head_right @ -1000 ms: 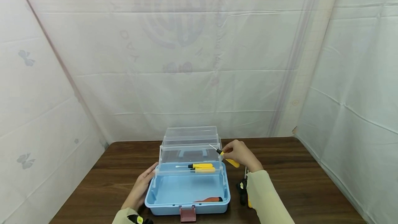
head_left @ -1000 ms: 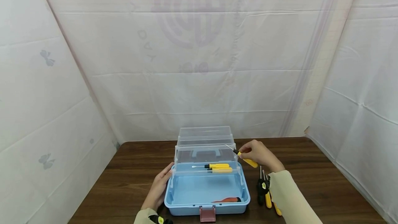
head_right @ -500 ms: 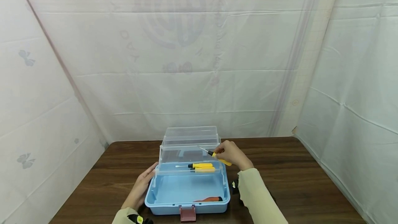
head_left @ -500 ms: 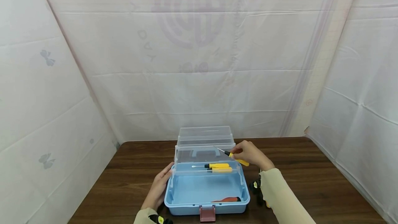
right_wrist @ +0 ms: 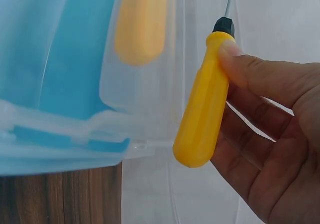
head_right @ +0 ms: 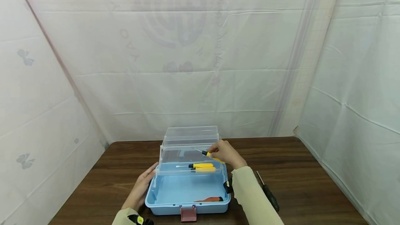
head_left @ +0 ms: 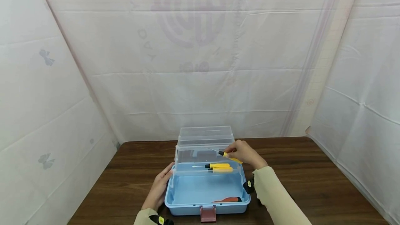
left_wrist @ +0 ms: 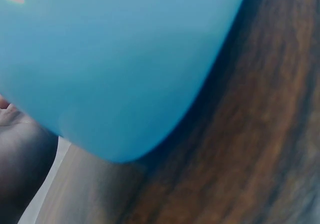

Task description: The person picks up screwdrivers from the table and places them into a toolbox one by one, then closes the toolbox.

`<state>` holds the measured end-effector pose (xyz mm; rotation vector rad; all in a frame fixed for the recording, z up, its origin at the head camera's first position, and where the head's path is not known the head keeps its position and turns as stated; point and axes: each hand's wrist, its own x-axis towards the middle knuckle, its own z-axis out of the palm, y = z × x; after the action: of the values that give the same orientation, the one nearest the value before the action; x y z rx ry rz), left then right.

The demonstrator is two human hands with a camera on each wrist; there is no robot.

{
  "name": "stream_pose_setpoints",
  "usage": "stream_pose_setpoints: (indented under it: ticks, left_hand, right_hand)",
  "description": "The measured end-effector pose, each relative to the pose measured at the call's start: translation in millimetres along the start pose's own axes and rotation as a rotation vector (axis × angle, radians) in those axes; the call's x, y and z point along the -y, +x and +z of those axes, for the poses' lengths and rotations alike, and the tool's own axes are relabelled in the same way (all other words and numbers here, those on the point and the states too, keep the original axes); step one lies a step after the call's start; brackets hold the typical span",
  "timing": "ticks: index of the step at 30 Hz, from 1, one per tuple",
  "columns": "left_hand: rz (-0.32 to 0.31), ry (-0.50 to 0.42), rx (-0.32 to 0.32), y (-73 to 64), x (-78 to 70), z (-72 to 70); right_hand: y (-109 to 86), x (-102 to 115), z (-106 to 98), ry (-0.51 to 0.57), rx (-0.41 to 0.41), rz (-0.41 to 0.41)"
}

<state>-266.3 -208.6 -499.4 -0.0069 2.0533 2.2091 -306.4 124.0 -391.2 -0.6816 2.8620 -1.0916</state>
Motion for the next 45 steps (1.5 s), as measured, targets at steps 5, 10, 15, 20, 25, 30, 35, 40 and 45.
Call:
stream_pose_setpoints:
  ticks: [5,10,15,20,25,30,35,40,45]
  left_hand:
    - [-0.007,0.002,-0.006,-0.1,0.6,1.2]
    - [-0.009,0.02,-0.014,0.2,0.5,2.8]
    - [-0.005,0.018,-0.018,0.2,0.0,2.8]
    - [0.002,0.013,-0.007,0.1,0.6,3.2]
    - [-0.002,0.006,-0.011,0.0,2.5,3.7]
    - [-0.011,0.005,-0.014,0.7,1.8,4.1]
    - [-0.001,0.004,-0.01,0.6,2.0,4.5]
    - [0.0,0.007,-0.015,-0.1,2.7,5.4]
    - [-0.002,0.008,-0.012,-0.3,2.4,5.8]
  right_hand:
    - [2.1,1,5,0.028,0.004,0.012]
    - [2.6,1,8,0.054,0.012,-0.001]
    - [5.1,3,11,0.032,0.024,-0.029]
    - [8.8,5,14,0.016,0.038,-0.069]
    - [10.7,5,17,0.009,0.051,-0.088]
    - [10.7,5,19,0.01,0.056,-0.097]
    - [11.0,7,21,0.022,0.06,-0.093]
    - [10.7,6,24,0.019,0.068,-0.09]
    - [9.4,5,26,0.036,0.07,-0.099]
